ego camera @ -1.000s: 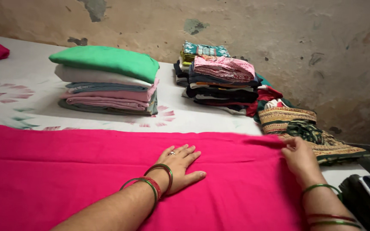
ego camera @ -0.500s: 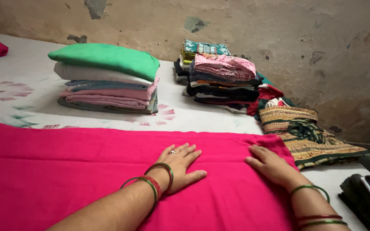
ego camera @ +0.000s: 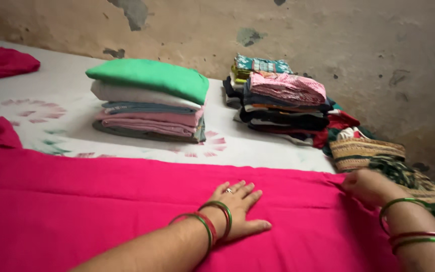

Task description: The person folds a green pair of pants and places them on a stack. Then the person unfolds a pink dress, smooths it out, and begins folding it on the bed.

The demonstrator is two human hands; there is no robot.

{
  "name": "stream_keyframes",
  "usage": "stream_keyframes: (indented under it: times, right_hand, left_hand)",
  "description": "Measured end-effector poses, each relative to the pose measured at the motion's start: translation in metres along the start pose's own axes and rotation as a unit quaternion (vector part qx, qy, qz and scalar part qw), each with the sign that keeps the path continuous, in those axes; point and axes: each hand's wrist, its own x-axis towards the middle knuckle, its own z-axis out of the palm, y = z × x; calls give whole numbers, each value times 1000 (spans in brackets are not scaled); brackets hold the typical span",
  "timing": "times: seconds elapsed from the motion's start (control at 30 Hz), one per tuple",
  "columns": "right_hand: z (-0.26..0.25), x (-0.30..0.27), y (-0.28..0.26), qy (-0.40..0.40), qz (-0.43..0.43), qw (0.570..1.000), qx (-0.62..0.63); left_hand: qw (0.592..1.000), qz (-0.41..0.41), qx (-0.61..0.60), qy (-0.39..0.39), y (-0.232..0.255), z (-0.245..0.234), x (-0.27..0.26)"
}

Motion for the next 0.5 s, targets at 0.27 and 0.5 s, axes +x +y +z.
stream_keyframes:
  times: [0.27,0.5]
  right_hand:
    - [54,46,-20,181,-37,982,45]
    - [57,28,-28,242,8,966,90]
  left_hand:
    - [998,12,-44,42,-1,-1,-7]
    - [997,18,-46,51,2,-2,-10]
